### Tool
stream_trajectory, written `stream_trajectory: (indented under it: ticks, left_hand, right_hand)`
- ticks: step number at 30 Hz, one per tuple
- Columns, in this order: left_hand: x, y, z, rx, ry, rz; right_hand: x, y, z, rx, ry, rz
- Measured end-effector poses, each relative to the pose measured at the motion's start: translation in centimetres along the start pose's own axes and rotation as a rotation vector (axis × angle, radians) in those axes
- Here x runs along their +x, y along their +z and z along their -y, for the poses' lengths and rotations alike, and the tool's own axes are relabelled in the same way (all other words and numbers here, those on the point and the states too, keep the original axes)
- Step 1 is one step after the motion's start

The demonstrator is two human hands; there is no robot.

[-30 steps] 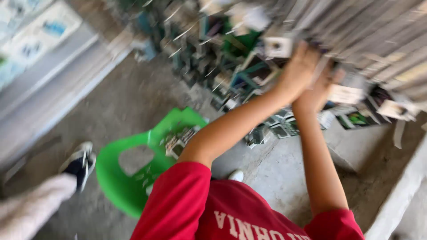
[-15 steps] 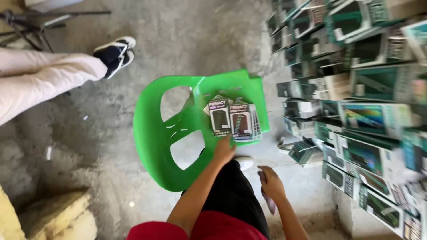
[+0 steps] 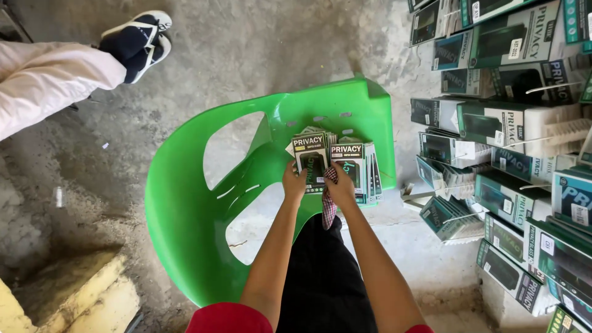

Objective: Cleaning and organizing mobile phone screen protectors on a display rack.

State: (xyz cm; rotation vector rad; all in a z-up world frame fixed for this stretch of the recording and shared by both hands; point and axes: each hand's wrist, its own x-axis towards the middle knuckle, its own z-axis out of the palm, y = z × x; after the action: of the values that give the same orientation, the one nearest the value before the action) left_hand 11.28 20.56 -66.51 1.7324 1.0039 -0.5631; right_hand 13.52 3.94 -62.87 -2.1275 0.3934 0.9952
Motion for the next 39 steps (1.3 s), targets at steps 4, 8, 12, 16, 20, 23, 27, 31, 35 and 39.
stream_trajectory:
  ticks: [4, 8, 12, 16, 20, 23, 27, 31, 35, 39]
  left_hand:
    - [-0.2, -0.1, 1.0, 0.001, -0.004, -0.062]
    - [-2.4, -1.0, 0.0, -0.133, 0.175, -0.048]
    - [-9.9, -3.5, -8.4, -0.542, 0.160, 0.228]
    - [-17.2, -1.7, -12.8, -0.822, -0.173, 0.546]
    - [-21.6, 0.6, -15.9, -0.875, -0.190, 1.016]
    - [-28.7, 0.2, -24.5, -1.178, -0.124, 1.677]
    - [-36.7, 0.5, -29.3, -1.136, -0.043, 1.792]
    - [-44.7, -0.7, -32.4, -1.094, 0.016, 1.875]
    - [-53.7, -0.9, -34.0, -0.909, -0.036, 2.122]
    - [-53.1, 8.5, -28.1, -0.691, -0.390, 1.773]
  right_hand:
    - [-1.8, -0.3, 1.6, 0.209, 0.074, -0.076]
    - [-3.3, -0.2, 2.1, 0.525, 0.122, -0.091]
    - [-8.0, -4.5, 3.2, 0.577, 0.069, -0.086]
    - [-18.7, -11.9, 6.6, 0.497, -0.201, -0.315]
    - [-30.1, -19.7, 10.4, 1.084, -0.192, -0.400]
    - [-37.8, -25.0, 11.6, 1.502, -0.077, -0.379]
    - [-46.7, -27.5, 7.5, 1.642, -0.544, -0.406]
    - [-56.9, -29.2, 9.7, 1.490, -0.868, -0.481]
    - [-63.5, -30.2, 9.8, 0.383, -0.635, -1.211]
    - [-61.2, -34.1, 8.8, 0.097, -0.587, -1.679]
